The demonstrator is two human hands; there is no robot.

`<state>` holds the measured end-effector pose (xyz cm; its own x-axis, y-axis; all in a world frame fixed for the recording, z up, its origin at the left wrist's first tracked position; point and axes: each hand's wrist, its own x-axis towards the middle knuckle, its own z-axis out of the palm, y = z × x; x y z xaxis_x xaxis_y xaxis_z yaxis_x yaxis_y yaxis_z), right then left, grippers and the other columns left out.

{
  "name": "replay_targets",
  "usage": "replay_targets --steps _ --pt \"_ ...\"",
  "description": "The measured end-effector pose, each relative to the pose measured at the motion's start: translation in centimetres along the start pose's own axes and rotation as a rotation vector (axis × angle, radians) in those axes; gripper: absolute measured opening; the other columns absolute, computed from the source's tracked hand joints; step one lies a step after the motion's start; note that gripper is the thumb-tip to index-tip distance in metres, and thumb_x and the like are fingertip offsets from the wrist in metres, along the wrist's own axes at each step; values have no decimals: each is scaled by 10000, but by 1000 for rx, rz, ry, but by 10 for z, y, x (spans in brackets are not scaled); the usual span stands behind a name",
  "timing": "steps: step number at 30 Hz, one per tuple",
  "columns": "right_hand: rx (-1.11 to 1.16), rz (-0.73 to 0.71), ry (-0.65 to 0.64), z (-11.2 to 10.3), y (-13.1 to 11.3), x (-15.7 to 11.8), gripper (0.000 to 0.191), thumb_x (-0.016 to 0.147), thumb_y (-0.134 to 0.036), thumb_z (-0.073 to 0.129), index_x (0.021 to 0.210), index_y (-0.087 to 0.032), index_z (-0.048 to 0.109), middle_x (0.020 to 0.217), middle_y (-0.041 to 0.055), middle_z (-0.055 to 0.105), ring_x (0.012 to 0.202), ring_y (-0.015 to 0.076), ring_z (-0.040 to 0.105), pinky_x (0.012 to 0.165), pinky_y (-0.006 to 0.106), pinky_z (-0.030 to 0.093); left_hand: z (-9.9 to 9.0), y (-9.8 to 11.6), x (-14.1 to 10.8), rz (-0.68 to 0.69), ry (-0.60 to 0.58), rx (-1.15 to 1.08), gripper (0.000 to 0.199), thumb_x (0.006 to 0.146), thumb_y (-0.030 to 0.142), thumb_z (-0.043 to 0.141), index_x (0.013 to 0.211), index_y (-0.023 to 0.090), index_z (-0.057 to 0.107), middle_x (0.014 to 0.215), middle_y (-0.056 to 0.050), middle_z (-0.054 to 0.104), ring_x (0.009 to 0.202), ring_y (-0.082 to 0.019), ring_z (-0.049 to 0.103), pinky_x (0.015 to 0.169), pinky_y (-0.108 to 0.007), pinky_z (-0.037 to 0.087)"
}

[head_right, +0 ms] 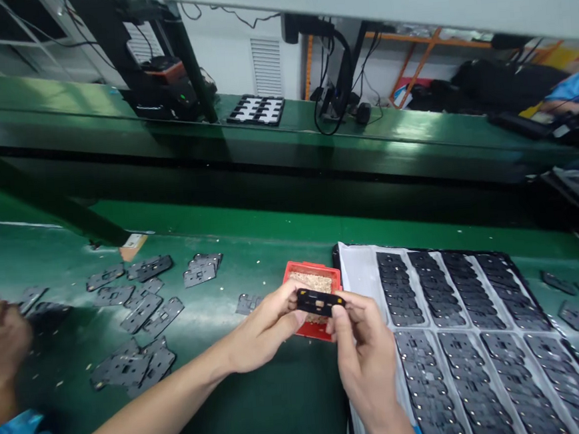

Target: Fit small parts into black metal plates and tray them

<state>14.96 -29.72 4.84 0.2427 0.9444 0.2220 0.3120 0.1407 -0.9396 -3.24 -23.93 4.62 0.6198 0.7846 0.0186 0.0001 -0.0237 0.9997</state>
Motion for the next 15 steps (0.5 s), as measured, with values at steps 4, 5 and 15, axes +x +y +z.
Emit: replay_targets --steps 4,5,15 --pt "39 19 26 7 -5 5 118 1005 -333 694 1048 -228 727 789 14 745 568 115 655 523 191 575 7 -3 -1 12 73 72 265 1133 380 333 1067 195 511 989 -46 644 872 -182 575 822 -327 456" --pt "47 23 41 8 -5 4 114 1001 -334 698 1024 -228 734 773 10 739 561 113 648 518 187 567 9 -4 -2 12 68 65 286 1138 402 317 1066 196 502 985 -48 638 860 -181 566 813 -328 456" --pt "229 150 78 6 6 -9 180 971 -383 748 931 -207 739 757 20 709 584 118 618 501 182 503 19 -2 -18 4 74 46 333 1141 463 267 1006 209 434 826 2 483 722 -161 442 675 -318 395"
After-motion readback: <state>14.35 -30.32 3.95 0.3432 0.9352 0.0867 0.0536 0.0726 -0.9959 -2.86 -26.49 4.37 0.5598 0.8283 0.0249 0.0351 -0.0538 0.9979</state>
